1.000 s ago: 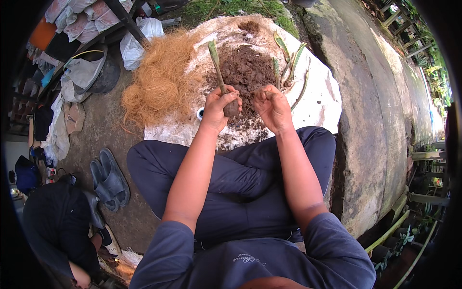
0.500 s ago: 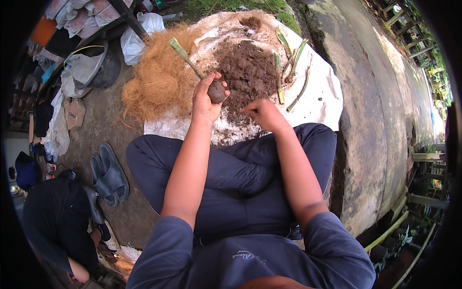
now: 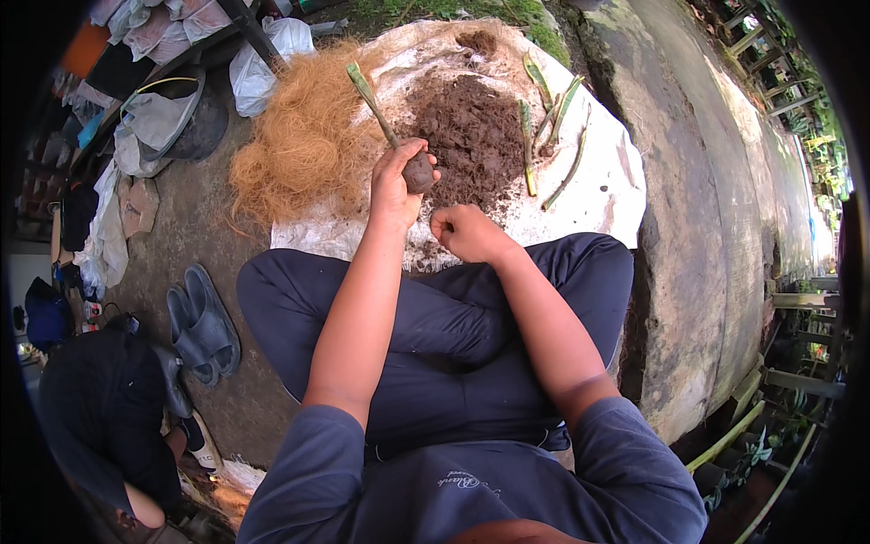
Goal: The person sits cross-legged and repeatedly wraps small plant cuttings with a fibrous material, securing them with soil. The hands pick up each cutting, coil the fiber around it, and press soil onto the base to hold the wrapping in place.
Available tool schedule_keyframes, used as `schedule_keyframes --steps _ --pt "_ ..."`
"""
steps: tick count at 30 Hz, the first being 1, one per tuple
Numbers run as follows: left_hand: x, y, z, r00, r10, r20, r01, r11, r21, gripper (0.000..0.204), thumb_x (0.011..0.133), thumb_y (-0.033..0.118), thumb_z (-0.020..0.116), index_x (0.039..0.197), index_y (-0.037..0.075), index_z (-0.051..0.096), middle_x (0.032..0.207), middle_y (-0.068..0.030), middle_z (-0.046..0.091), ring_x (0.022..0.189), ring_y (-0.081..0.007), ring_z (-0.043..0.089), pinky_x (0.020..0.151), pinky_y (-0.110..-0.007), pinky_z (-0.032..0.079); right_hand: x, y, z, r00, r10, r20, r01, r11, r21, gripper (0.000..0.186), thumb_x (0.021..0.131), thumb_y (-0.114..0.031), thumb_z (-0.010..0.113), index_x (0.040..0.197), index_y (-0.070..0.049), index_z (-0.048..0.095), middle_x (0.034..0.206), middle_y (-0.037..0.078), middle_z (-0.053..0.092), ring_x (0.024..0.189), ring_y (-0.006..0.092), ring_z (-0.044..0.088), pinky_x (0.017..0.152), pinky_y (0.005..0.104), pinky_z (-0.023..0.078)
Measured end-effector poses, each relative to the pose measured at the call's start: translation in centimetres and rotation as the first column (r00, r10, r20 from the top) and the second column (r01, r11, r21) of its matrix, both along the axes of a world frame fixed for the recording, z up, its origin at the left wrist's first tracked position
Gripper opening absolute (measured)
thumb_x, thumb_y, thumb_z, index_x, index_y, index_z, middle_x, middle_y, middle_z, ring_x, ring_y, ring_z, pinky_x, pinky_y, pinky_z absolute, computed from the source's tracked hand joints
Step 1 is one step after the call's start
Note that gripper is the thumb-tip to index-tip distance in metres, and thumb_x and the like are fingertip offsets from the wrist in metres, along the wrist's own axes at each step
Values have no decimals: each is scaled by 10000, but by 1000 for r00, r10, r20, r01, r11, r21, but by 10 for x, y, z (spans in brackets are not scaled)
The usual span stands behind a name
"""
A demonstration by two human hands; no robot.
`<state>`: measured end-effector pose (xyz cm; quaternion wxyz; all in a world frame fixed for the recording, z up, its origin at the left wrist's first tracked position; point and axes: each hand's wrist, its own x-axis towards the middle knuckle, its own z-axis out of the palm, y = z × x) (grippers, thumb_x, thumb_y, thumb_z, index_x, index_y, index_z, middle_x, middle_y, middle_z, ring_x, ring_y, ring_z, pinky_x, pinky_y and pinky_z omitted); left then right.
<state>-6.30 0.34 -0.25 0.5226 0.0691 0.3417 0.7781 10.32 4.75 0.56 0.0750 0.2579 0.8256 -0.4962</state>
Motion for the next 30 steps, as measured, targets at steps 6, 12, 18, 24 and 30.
schedule_keyframes --steps 6,12,18,24,30 --pt "2 0 4 1000 28 -8 -28 999 -26 184 920 138 714 1054 14 688 933 -60 662 814 -189 685 638 -356 576 0 -4 -22 981 -172 -92 129 926 -354 285 862 52 574 1109 -5 706 1027 166 767 900 266 761 820 397 598" --pt "0 -2 3 977 -109 -182 95 992 -83 167 917 91 626 1048 -6 663 905 -67 631 787 -201 651 612 -351 530 12 2 -7 940 -327 -95 289 913 -287 247 864 35 652 1105 22 705 1027 148 767 843 198 770 737 345 602" --pt "6 -3 -7 953 -204 -226 206 978 -18 173 932 85 598 1064 -15 649 896 -81 628 780 -194 658 597 -348 530 12 24 -9 617 -753 -228 609 641 -466 213 1029 -150 602 1134 23 670 964 87 747 799 155 708 746 309 571" --pt "23 0 -1 928 -339 -154 340 940 -19 396 1025 421 580 1105 42 665 981 -93 683 846 -190 696 640 -377 584 4 10 2 531 -786 -315 338 538 -772 514 1084 -379 546 1500 -90 458 1326 68 597 1153 135 595 905 328 541" --pt "29 -5 1 909 -416 2 415 907 64 757 1003 757 373 1089 69 678 886 -88 707 686 -211 691 589 -339 583 -4 -12 13 550 -826 -127 87 208 -974 532 1048 -417 598 1520 -222 449 1334 27 584 1264 167 566 951 418 556"
